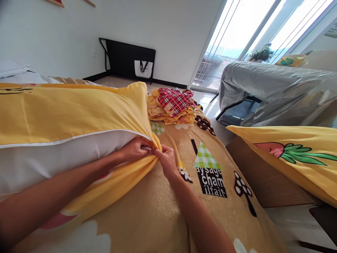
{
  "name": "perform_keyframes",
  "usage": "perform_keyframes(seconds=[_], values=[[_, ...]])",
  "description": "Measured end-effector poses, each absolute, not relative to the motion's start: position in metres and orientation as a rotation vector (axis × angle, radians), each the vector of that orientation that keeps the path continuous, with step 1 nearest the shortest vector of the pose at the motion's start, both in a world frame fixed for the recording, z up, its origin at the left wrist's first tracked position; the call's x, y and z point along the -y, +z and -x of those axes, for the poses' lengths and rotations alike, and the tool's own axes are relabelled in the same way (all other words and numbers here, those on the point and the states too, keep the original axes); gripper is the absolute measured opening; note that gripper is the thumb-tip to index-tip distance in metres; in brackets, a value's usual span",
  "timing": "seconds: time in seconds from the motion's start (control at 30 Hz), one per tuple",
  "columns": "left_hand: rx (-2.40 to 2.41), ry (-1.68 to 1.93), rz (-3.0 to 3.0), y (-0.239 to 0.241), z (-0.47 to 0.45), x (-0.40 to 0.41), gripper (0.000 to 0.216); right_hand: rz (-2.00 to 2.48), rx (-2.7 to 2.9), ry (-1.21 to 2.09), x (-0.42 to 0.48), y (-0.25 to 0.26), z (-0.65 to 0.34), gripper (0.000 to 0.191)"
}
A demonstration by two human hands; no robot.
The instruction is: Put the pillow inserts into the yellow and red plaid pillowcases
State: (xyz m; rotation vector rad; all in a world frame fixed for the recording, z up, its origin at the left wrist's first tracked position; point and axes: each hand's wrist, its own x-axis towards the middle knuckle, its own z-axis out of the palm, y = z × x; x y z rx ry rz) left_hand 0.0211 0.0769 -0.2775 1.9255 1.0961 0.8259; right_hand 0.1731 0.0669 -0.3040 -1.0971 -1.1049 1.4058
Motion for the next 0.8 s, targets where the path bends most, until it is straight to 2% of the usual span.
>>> perform_keyframes(seconds=[0.13,0.33,0.8], values=[[-1.081,0.845,-1.94,-0.2835,-0.0211,-0.0773,0.023,1.026,1.04,1.447,-0.0656,-0.3039,-0.1709,0.011],[-1.106,0.946,-1.945,-0.2848,-0.0244,-0.076,0.03,0.968,0.96,1.485,-0.0649,-0.3041,-0.1686,0.013],[-1.135,1.042,-1.973,-0.2806,-0.0262,-0.075,0.024,0.996,0.998,1.491,-0.0642,-0.3004,-0.1698,0.015]])
